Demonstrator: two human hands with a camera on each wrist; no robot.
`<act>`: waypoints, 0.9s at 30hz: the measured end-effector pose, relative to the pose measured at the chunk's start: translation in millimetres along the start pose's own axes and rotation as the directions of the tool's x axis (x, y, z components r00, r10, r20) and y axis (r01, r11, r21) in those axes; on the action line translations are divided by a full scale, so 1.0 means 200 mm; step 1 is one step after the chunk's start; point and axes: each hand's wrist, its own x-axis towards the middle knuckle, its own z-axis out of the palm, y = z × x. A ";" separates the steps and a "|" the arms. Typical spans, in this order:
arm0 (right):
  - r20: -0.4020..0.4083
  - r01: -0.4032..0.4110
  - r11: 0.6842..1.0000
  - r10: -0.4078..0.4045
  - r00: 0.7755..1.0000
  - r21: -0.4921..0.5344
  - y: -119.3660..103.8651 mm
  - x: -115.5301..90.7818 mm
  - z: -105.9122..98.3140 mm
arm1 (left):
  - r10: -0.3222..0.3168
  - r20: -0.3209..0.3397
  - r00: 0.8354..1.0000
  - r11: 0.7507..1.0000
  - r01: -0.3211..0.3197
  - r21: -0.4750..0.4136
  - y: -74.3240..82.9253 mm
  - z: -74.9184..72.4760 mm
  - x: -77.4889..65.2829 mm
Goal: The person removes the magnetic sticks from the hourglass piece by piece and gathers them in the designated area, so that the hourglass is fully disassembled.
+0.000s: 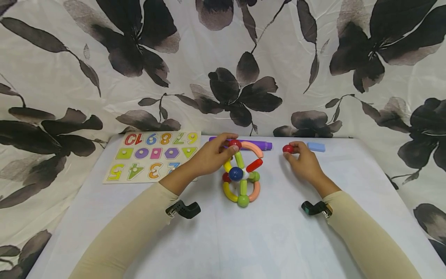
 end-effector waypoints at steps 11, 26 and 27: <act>0.034 -0.006 0.999 0.007 0.999 -0.039 0.04 0.09 0.06 | 0.038 -0.017 0.999 0.999 -0.038 0.000 -0.01 0.00 -0.01; 0.068 0.009 0.996 -0.003 0.998 -0.093 0.05 0.12 0.08 | 0.060 -0.058 0.997 0.998 -0.061 -0.018 -0.01 0.01 -0.01; 0.068 0.002 0.996 0.005 0.998 -0.094 0.05 0.12 0.08 | 0.062 -0.060 0.996 0.998 -0.063 -0.019 -0.01 0.01 -0.01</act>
